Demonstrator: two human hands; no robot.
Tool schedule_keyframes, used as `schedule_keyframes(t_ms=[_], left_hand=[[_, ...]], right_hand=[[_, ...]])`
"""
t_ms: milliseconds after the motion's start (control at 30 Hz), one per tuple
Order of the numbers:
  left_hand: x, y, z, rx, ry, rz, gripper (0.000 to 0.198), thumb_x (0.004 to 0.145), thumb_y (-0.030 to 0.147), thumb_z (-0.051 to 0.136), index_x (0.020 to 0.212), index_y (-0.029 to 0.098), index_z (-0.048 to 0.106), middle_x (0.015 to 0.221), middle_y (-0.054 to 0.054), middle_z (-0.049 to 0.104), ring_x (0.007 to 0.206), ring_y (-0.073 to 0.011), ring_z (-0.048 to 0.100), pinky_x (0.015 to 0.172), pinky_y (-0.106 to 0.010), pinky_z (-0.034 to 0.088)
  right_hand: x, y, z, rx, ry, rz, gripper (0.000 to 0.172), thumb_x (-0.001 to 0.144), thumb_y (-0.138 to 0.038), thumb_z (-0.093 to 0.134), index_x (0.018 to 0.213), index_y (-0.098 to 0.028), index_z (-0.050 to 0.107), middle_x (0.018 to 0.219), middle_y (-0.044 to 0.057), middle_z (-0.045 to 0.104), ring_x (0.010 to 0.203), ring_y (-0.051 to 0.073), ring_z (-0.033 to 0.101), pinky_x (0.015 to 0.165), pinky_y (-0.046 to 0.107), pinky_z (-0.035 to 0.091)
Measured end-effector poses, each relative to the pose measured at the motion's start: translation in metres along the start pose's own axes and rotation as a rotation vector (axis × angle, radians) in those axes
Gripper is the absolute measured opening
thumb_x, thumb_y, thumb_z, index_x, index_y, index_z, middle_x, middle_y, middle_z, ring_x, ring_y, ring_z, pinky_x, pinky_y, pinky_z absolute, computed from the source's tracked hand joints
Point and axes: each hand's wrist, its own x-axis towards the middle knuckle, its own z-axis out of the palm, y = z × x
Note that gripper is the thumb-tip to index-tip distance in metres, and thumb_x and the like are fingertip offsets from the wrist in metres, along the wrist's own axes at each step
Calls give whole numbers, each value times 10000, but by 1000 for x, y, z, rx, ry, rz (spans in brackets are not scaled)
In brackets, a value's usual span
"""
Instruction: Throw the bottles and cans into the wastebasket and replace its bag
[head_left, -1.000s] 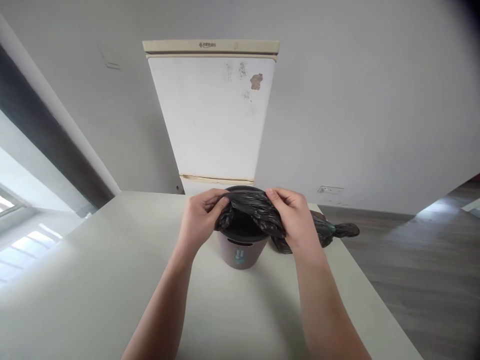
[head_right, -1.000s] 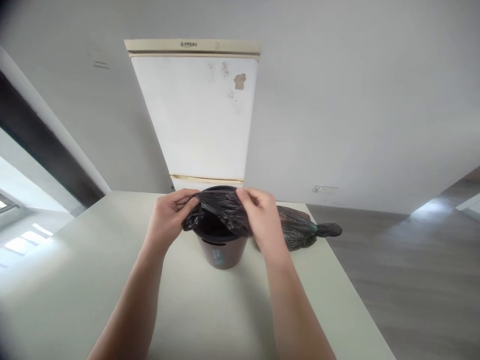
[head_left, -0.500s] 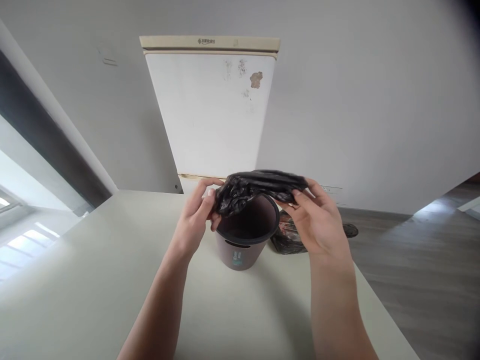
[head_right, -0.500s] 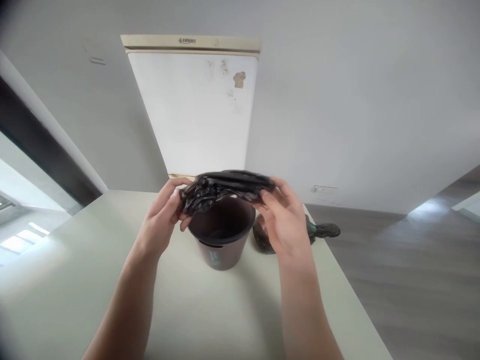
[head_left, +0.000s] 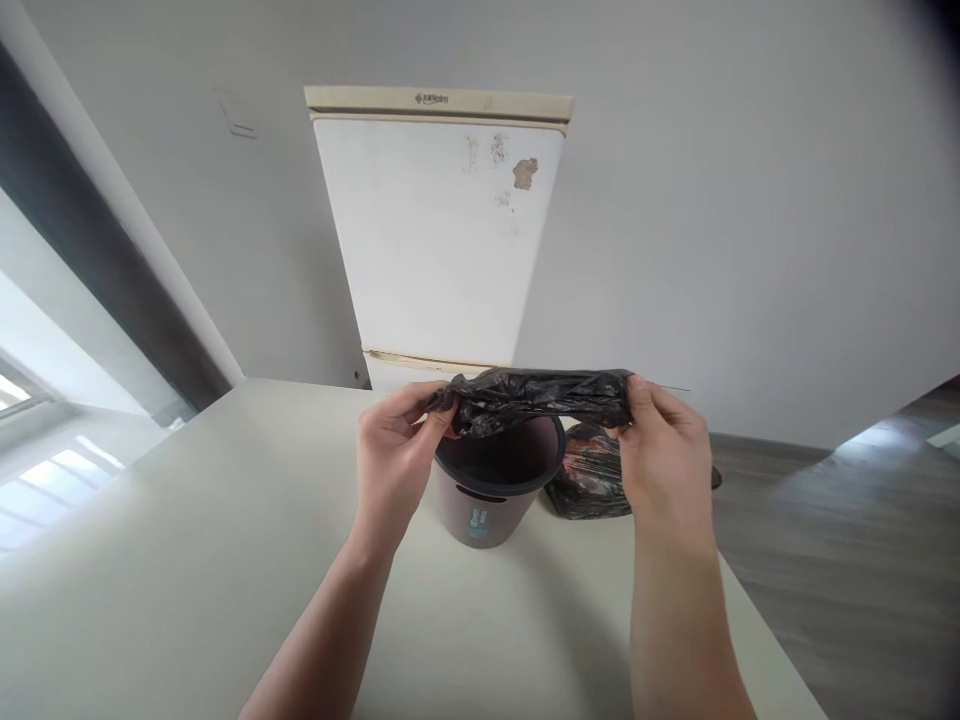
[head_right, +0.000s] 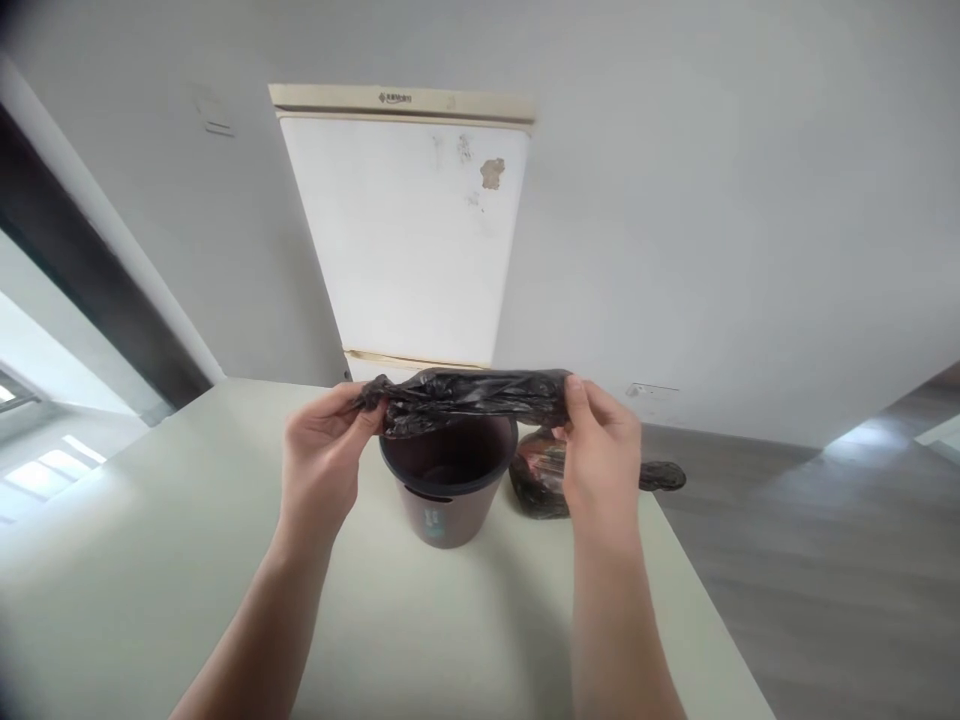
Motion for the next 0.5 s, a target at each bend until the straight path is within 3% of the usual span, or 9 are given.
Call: schedule_keyframes(t_ms=[67, 133, 200, 233, 300, 367, 433, 500], left_hand=[[0, -2, 0, -6, 36, -21, 164, 878, 329, 825, 968, 193, 809, 873, -49, 760, 778, -184, 715, 700, -300, 637], [-1, -3, 2, -26, 55, -55, 156, 837, 299, 856, 928, 194, 785, 858, -36, 757, 766, -184, 730, 726, -317, 655], [-3, -3, 5, -42, 36, -98, 171, 812, 288, 875, 875, 192, 749, 830, -24, 746, 762, -187, 739, 739, -329, 663], [-4, -3, 7, -43, 7, -118, 182, 812, 292, 875, 857, 189, 732, 818, -23, 741, 763, -188, 739, 741, -328, 660], [-8, -2, 11, -39, -73, -143, 198, 837, 316, 860, 845, 184, 712, 806, -24, 734, 770, -183, 731, 736, -311, 641], [-11, 0, 15, -25, -147, -147, 217, 865, 343, 838, 834, 184, 695, 790, -19, 720, 741, -166, 708, 714, -289, 612], [-11, 1, 15, 6, -171, -135, 238, 892, 360, 813, 812, 186, 671, 763, -9, 691, 705, -150, 677, 683, -272, 583], [-8, 2, 13, 33, -118, -90, 266, 925, 376, 780, 789, 191, 644, 751, -4, 657, 712, -144, 655, 684, -264, 569]], right_hand=[[-2, 0, 3, -153, 5, -98, 510, 926, -456, 753, 1403, -296, 664, 1215, 78, 717, 885, 203, 699, 718, 358, 610], [-10, -6, 10, -307, 46, -269, 687, 949, -371, 712, 1592, -348, 471, 1423, 102, 635, 1109, 250, 692, 883, 429, 619], [-22, -16, 21, -426, 55, -451, 648, 955, -346, 696, 1573, -345, 499, 1475, 110, 596, 1223, 280, 643, 965, 468, 594], [-28, -20, 27, -450, -5, -500, 586, 947, -351, 713, 1515, -332, 570, 1439, 110, 619, 1197, 283, 646, 947, 461, 597], [-40, -27, 37, -401, -249, -471, 396, 932, -366, 752, 1321, -299, 721, 1248, 99, 709, 1031, 261, 679, 843, 416, 609], [-47, -28, 44, -274, -431, -337, 181, 945, -372, 755, 1086, -269, 801, 1011, 70, 743, 853, 220, 673, 737, 368, 588], [-49, -26, 45, -149, -403, -203, 149, 955, -382, 753, 920, -247, 805, 858, 45, 717, 746, 191, 643, 685, 346, 558], [-45, -23, 41, -16, -256, -105, 164, 936, -402, 779, 893, -244, 794, 815, 28, 697, 707, 177, 625, 660, 333, 543]])
